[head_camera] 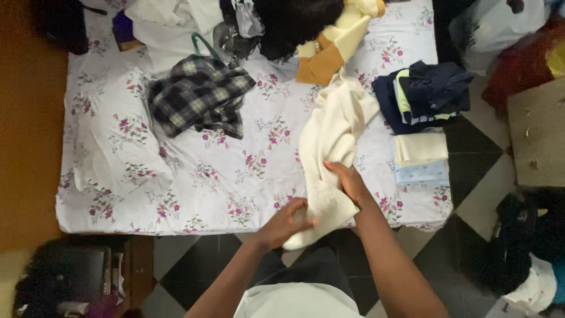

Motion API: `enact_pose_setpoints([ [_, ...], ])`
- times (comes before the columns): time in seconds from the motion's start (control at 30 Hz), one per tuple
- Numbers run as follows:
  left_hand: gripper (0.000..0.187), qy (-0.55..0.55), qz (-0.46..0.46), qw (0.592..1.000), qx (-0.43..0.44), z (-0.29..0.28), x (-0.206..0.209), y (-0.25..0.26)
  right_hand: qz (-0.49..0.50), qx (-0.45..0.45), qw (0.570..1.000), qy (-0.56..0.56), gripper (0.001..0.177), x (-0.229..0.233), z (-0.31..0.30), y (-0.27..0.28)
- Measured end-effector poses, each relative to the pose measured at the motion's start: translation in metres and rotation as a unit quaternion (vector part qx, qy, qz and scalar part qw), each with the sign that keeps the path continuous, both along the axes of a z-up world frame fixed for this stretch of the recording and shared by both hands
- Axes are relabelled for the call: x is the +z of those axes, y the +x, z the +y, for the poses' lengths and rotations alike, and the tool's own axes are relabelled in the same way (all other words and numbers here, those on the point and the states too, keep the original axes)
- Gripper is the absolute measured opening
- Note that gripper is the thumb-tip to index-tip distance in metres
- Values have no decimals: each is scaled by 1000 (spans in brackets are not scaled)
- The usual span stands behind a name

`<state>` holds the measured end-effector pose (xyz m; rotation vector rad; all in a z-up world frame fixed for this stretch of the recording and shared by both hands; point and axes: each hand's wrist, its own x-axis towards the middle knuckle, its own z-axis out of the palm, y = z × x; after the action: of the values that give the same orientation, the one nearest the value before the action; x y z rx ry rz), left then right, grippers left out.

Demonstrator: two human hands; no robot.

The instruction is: The person picks up clothing items from a cluttered bed and floor, then folds them by hand one by one on the bed surface.

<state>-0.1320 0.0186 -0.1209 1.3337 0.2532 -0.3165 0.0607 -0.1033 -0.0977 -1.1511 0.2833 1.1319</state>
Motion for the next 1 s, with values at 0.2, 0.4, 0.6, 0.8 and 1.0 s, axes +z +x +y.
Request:
enact_pose_setpoints([
  [0.2, 89, -235, 119, 932, 247, 61, 23, 32, -147, 139, 978, 55, 74, 41, 10, -43],
  [0.4, 70, -240, 85, 951, 174, 68, 45, 44, -31, 70, 997, 24, 93, 40, -2, -81],
  [0.6, 83, 38, -15, 996, 74, 62, 64, 32, -113, -98, 988, -28, 61, 48, -3, -61],
  [0.8, 61, -398, 29, 858, 324, 97, 91, 32, -158, -227, 960, 37, 44, 79, -12, -23],
  [1.0, 49, -414, -134, 821, 370, 142, 88, 21, -117, -274, 947, 119, 45, 120, -33, 3],
])
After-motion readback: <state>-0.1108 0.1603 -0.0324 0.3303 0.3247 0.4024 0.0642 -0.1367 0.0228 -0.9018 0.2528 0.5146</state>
